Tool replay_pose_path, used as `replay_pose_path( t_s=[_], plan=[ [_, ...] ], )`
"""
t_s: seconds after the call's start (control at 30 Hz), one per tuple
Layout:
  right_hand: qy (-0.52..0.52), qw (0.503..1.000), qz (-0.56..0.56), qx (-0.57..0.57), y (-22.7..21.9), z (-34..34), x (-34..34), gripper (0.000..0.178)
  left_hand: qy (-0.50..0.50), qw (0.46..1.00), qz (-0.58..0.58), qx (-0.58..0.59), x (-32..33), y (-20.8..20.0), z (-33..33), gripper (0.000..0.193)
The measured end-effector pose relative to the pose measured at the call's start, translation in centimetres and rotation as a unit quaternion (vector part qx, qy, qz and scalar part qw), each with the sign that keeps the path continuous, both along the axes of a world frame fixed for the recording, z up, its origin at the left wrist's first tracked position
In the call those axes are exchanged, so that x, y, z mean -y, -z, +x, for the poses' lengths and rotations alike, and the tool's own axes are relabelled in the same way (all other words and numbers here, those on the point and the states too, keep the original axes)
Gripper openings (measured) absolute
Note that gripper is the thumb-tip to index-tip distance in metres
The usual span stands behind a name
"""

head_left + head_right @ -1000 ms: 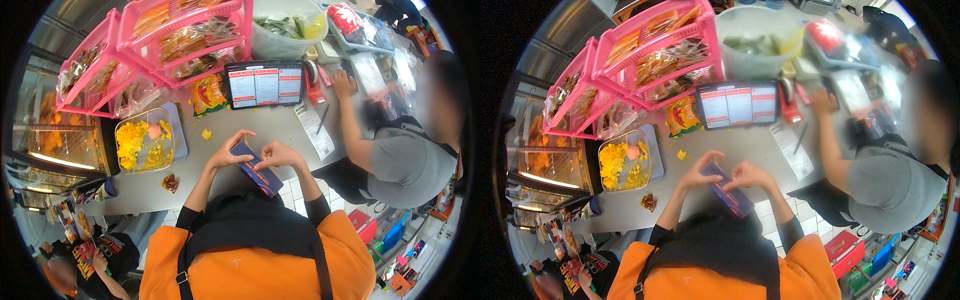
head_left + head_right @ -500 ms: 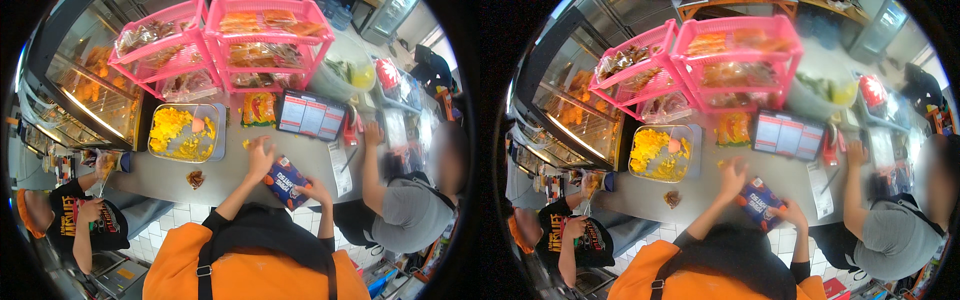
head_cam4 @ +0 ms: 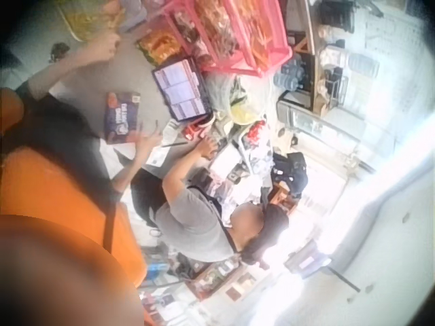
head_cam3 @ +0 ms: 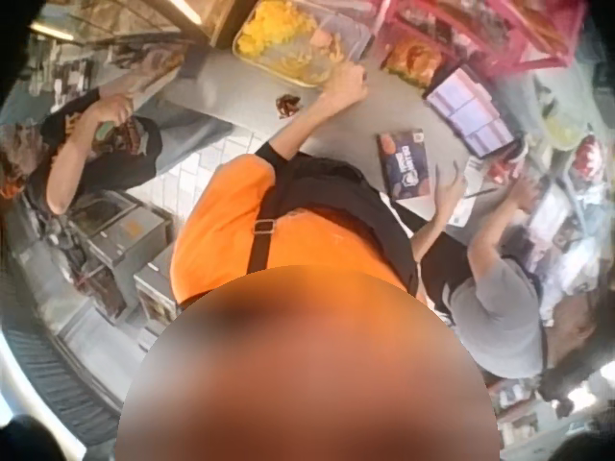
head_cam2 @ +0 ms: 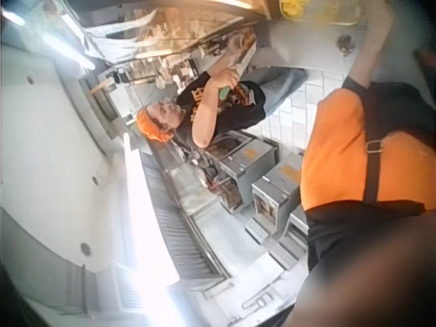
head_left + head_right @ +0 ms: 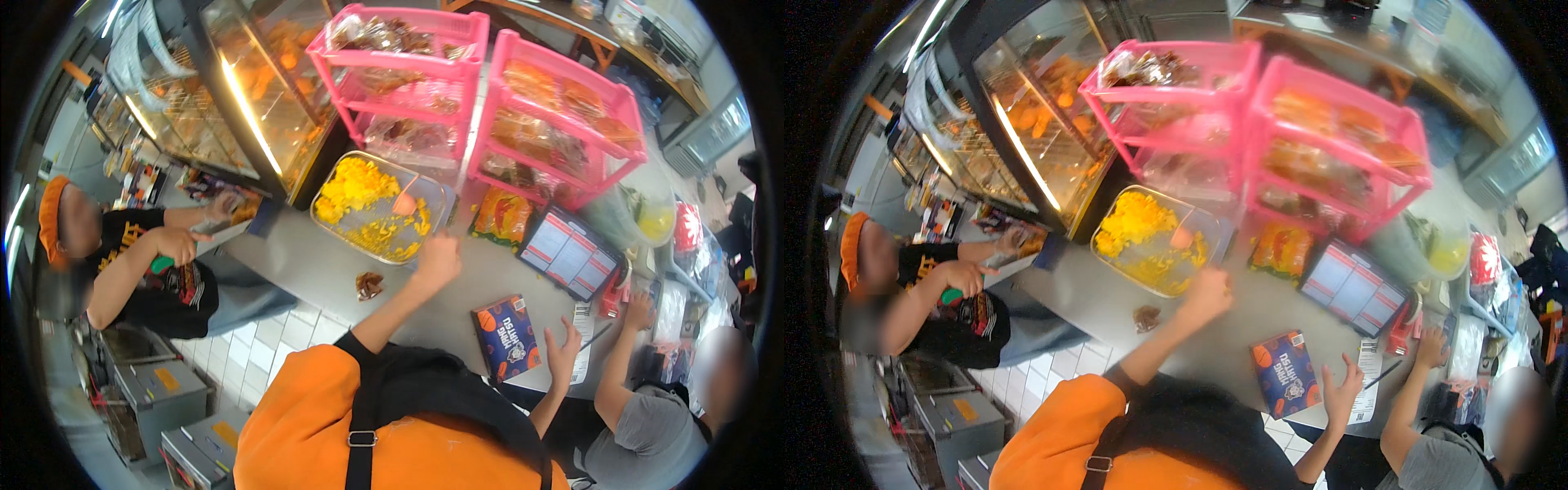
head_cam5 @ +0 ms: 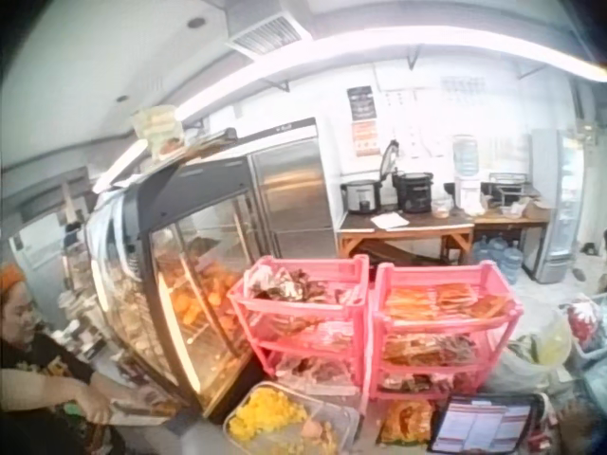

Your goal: The person assembles food boxes by scooping yellow rice into containers, adding fried chicken pieces, and including a small bag of green vegetables. They repeatedly open and close the boxes and hand them to a coworker.

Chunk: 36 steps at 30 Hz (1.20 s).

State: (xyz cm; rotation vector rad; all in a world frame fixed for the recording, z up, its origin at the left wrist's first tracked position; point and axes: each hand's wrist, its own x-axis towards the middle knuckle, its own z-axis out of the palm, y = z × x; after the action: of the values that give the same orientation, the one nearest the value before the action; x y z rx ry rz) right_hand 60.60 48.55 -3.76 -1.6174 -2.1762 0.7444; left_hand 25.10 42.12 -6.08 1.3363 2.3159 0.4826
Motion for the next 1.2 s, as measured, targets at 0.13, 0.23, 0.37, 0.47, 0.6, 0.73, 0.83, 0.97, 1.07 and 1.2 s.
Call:
replay_pose_path(
  t_s=[0.13, 0.23, 0.37, 0.47, 0.6, 0.73, 0.83, 0.97, 1.07, 1.2],
  plan=[
    [-0.057, 0.997, 0.041, -0.021, -4.0, -5.3, 0.2, 0.040, -0.033, 0.991, 0.017, -0.126, 4.9, -8.2, -5.5, 0.039],
    [-0.144, 0.986, 0.025, -0.076, -6.4, -11.1, 1.6, 0.028, -0.063, 0.988, 0.109, -0.089, 10.7, -11.1, -8.1, 0.045],
    [-0.320, 0.929, -0.115, -0.147, -6.3, -20.3, 5.6, 0.017, -0.217, 0.976, 0.017, 0.028, 22.9, -7.5, -10.1, 0.038],
    [-0.474, 0.861, -0.148, -0.110, -2.9, -28.0, 10.0, 0.021, -0.283, 0.904, -0.280, 0.154, 32.9, -0.4, -8.4, 0.073],
    [-0.529, 0.848, 0.008, -0.030, 2.7, -35.6, 16.4, 0.039, -0.164, 0.759, -0.308, 0.550, 41.2, 6.7, -4.9, 0.046],
    [-0.535, 0.833, 0.036, 0.135, 5.0, -38.7, 18.4, 0.035, -0.173, 0.839, 0.135, 0.498, 43.8, 6.0, -11.0, 0.039],
    [-0.547, 0.824, -0.022, 0.142, 3.7, -40.0, 18.1, 0.020, -0.444, 0.719, 0.216, 0.489, 41.6, 5.4, -20.3, 0.036],
    [-0.504, 0.853, -0.132, 0.035, -0.5, -43.1, 18.2, 0.015, -0.579, 0.587, 0.432, 0.365, 38.8, 6.5, -32.7, 0.029],
    [-0.470, 0.860, -0.191, -0.060, -4.0, -46.5, 18.9, 0.012, -0.560, 0.581, 0.487, 0.333, 38.7, 7.6, -40.8, 0.035],
    [-0.454, 0.866, -0.199, -0.066, -7.2, -50.3, 19.7, 0.011, -0.507, 0.549, 0.572, 0.339, 39.9, 9.6, -43.5, 0.041]
  ],
)
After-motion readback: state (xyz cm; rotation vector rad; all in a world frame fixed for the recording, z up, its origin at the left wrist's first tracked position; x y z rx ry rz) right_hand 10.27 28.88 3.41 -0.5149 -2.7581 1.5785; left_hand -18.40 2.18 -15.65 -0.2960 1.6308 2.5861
